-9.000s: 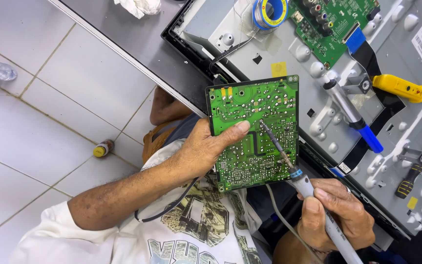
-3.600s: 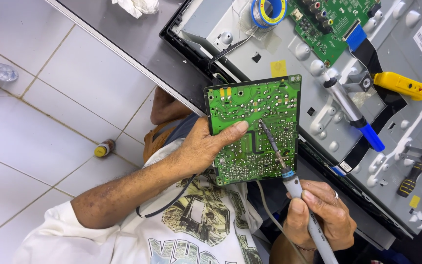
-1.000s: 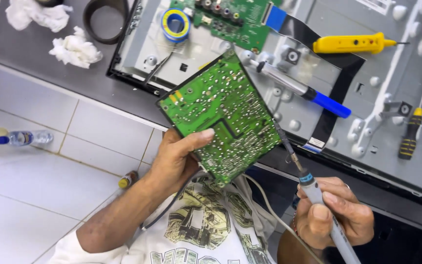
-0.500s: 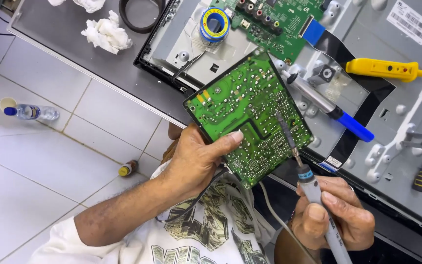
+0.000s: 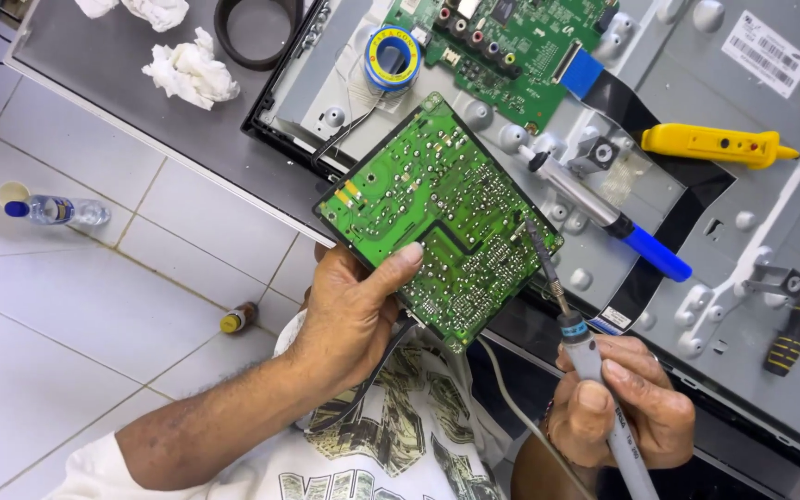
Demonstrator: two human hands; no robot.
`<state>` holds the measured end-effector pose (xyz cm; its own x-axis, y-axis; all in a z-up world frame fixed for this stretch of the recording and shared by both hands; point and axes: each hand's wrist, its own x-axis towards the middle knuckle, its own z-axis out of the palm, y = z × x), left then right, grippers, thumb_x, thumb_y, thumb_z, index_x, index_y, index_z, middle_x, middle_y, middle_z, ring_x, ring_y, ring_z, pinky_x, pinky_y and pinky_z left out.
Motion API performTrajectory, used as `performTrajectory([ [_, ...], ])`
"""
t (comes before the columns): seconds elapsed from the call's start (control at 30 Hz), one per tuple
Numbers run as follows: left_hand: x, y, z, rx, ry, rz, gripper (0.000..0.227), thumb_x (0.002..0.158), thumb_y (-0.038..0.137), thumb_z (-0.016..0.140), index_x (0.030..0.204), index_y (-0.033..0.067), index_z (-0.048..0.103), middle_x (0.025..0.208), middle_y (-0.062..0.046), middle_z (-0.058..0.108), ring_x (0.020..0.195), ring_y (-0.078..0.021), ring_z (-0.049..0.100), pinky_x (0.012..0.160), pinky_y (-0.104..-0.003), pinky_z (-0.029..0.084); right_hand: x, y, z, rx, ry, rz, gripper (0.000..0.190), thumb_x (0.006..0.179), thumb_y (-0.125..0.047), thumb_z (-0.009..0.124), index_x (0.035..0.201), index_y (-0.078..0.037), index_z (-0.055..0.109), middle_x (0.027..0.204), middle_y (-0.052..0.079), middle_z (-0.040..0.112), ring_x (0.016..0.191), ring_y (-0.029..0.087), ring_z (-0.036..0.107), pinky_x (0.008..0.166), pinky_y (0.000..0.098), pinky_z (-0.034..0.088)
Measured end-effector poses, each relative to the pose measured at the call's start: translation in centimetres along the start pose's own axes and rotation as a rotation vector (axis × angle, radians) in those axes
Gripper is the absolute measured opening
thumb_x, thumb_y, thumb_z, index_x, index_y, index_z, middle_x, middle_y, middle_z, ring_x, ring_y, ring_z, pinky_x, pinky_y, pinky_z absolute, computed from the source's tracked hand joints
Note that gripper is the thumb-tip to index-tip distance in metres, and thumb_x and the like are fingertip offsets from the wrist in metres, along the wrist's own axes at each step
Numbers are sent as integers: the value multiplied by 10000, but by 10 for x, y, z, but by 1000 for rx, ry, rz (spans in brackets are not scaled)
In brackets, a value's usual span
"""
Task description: The person uses a soldering iron to work on a green circuit board, then flips it over to inspect the other side. They also handle a yellow circuit board, turning it over to view both sides before returning to the green board to continue soldering.
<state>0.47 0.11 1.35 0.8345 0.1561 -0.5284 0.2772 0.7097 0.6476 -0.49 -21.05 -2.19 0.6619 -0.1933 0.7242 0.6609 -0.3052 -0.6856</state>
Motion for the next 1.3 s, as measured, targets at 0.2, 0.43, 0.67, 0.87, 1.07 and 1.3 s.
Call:
performTrajectory([
  [0.2,6,-16,-11,-28,153,-133,431,756,111,815,730,139,386,657,-1,452,620,-139,440,557,-304,423,9,-3,-1,-5,-35,3,193,940,-228,615,961,-88,484,541,71,476,520,219,542,538,351,504],
  [0.43,14,17,-14,66,64,-256,482,661,89,775,1102,18,597,1075,-108,678,954,-230,636,879,-383,534,6,3,-1,-11,21,36,229,918,-226,657,933,-62,498,657,155,529,523,253,552,546,361,488],
  [0.67,26,30,-23,384,-207,-341,307,774,140,743,1025,-31,699,912,-159,760,779,-241,750,648,-301,642,10,5,6,-59,11,61,258,924,-247,669,927,-66,486,660,160,525,539,263,570,566,368,469],
  [0.87,38,20,-24,412,-236,-310,319,780,176,748,974,-57,649,773,-168,733,725,-267,769,530,-287,640,14,8,11,-79,-27,66,252,920,-222,667,928,-58,476,637,139,514,546,250,577,564,369,490],
  [1.07,27,12,-17,204,-152,-297,443,787,140,717,1186,-33,635,1126,-144,742,887,-162,699,591,-260,638,14,19,15,-7,-24,60,223,885,-173,703,936,-38,532,723,166,592,567,246,613,535,320,519],
  [1.3,20,-4,-14,-16,-52,-246,439,762,61,748,1176,-8,620,1104,-148,706,864,-169,680,665,-288,639,16,21,21,17,-13,74,223,888,-172,695,922,-43,516,705,166,578,556,243,602,517,314,514],
])
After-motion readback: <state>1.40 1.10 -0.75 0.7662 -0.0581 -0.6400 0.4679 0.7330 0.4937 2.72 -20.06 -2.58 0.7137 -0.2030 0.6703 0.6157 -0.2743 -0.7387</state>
